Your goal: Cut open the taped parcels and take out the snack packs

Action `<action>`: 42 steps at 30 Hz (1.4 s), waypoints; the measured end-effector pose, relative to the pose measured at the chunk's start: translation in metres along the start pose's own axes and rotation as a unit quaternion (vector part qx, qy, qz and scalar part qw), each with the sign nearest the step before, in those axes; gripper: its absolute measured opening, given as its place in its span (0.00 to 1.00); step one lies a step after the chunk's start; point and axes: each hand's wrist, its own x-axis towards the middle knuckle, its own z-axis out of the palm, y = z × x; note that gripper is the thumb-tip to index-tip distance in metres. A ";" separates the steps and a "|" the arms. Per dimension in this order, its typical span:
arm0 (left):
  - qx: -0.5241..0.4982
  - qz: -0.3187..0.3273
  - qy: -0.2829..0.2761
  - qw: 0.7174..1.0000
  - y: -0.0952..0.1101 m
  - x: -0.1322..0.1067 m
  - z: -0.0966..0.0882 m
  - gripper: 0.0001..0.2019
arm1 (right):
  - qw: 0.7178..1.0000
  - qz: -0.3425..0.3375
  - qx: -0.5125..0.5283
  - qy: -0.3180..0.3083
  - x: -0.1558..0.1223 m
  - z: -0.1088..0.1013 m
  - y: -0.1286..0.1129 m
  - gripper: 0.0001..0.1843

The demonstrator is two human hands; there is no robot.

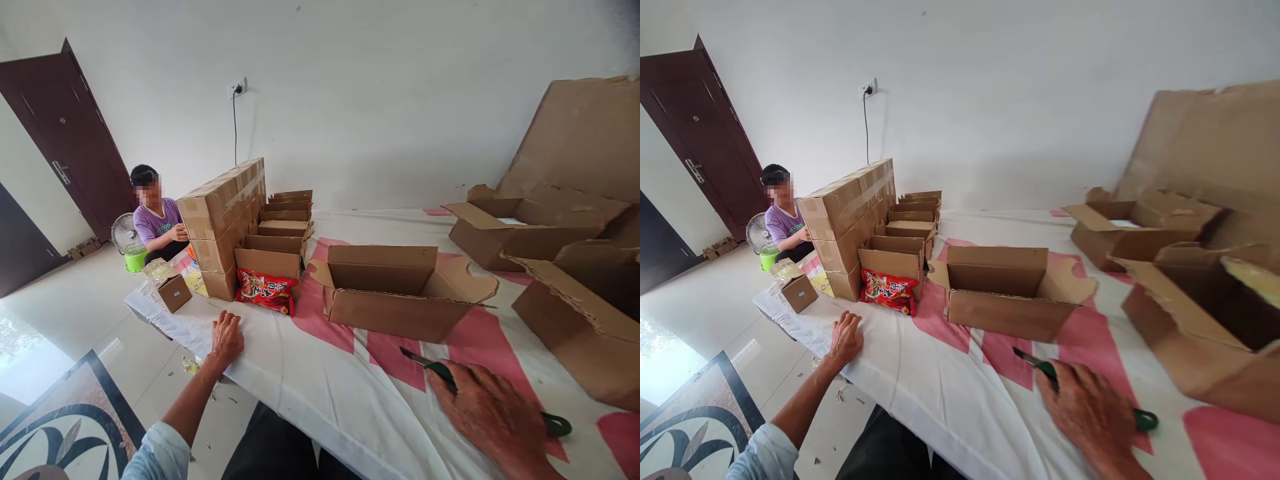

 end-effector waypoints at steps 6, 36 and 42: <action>-0.004 -0.129 0.119 0.984 -0.074 -0.017 -0.042 0.19 | 1.000 0.016 0.017 -0.012 0.002 -0.001 -0.001 0.16; 0.096 -0.251 0.079 0.960 -0.089 0.015 -0.132 0.28 | 0.999 0.007 0.028 -0.028 0.004 -0.007 0.000 0.12; 0.180 -0.172 0.025 0.968 -0.017 -0.025 -0.129 0.28 | 1.000 -0.006 0.000 0.000 0.002 -0.003 -0.002 0.19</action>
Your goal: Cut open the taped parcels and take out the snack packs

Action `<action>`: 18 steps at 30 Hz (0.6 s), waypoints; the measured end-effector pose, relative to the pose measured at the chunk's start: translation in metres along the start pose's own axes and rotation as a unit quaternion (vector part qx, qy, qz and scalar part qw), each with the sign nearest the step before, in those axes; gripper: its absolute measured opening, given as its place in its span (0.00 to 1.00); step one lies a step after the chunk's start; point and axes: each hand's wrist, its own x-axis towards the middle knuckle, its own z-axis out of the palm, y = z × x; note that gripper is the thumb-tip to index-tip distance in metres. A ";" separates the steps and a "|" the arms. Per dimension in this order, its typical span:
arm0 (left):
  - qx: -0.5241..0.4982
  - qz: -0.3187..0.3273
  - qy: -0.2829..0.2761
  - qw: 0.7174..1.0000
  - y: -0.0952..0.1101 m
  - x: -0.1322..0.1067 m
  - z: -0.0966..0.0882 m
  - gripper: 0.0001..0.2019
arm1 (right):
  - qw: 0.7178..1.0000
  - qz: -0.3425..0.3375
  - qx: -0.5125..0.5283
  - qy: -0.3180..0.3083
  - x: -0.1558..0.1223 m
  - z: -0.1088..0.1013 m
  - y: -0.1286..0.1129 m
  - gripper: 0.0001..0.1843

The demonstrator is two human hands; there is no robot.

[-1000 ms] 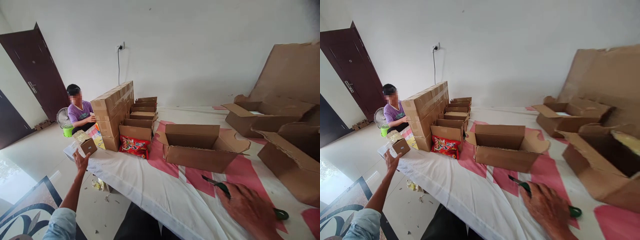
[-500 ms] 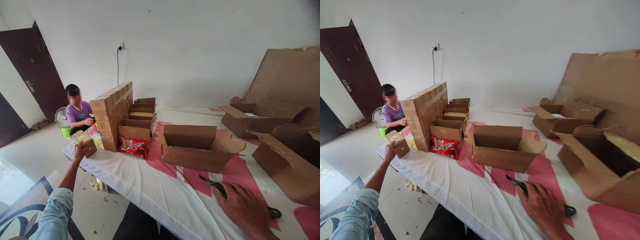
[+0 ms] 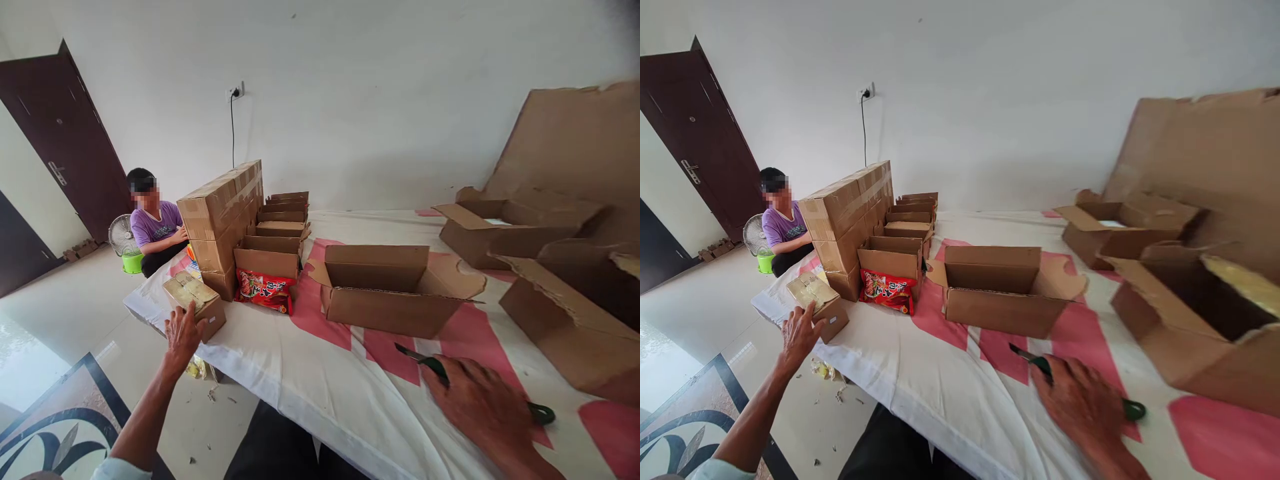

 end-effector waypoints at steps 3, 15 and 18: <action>-0.047 0.047 -0.018 0.998 0.002 -0.005 -0.011 0.27 | 1.000 -0.003 -0.011 0.000 -0.001 0.000 -0.001 0.20; -0.319 -0.035 0.000 0.947 -0.073 0.117 0.000 0.27 | 0.997 0.039 0.020 -0.071 0.008 -0.015 -0.008 0.15; -0.337 -0.038 -0.012 0.941 -0.064 0.104 0.010 0.28 | 0.994 0.054 0.019 -0.093 0.010 -0.020 -0.011 0.15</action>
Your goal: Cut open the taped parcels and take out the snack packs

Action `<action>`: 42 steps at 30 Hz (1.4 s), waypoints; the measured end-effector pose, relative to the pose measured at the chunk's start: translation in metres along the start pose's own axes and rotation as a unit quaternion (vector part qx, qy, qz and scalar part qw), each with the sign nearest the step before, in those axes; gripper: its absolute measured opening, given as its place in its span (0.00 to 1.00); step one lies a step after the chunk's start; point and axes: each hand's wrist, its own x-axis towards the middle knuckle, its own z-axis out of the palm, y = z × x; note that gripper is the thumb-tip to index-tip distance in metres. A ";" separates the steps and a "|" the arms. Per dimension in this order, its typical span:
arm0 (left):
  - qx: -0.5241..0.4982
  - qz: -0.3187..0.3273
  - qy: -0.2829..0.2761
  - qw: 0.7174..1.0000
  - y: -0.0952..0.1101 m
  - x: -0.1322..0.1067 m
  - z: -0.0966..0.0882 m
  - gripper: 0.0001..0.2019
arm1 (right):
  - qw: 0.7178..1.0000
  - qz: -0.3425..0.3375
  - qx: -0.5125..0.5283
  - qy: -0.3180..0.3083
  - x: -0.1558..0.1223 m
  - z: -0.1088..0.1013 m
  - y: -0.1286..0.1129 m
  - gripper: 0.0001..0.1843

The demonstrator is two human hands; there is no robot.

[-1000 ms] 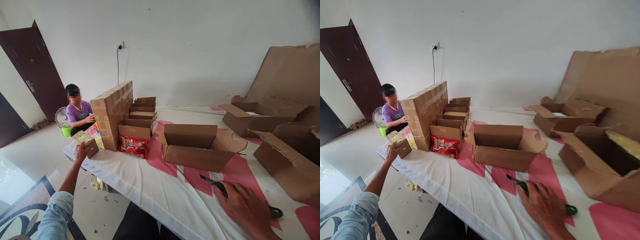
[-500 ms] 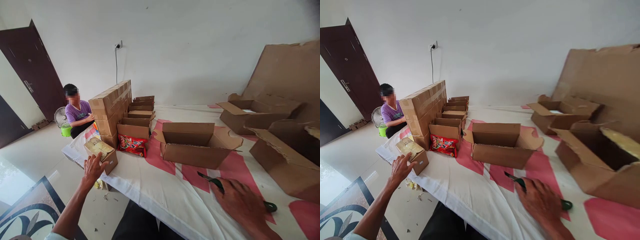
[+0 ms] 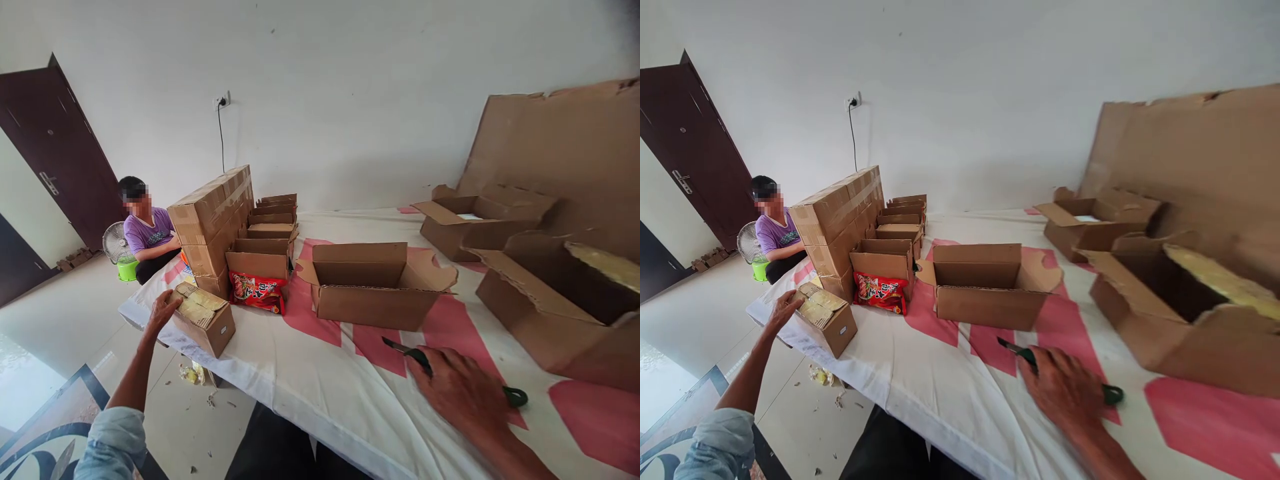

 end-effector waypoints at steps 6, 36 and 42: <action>-0.023 0.020 -0.015 0.999 0.015 -0.062 0.022 0.31 | 1.000 0.019 -0.019 -0.008 -0.001 0.000 -0.005 0.14; -0.326 0.006 -0.203 0.923 0.054 -0.122 0.051 0.21 | 0.999 0.010 0.025 0.041 -0.005 0.002 -0.005 0.24; -0.344 0.020 -0.220 0.913 0.056 -0.121 0.058 0.17 | 0.998 0.003 0.036 0.057 -0.007 0.009 -0.001 0.22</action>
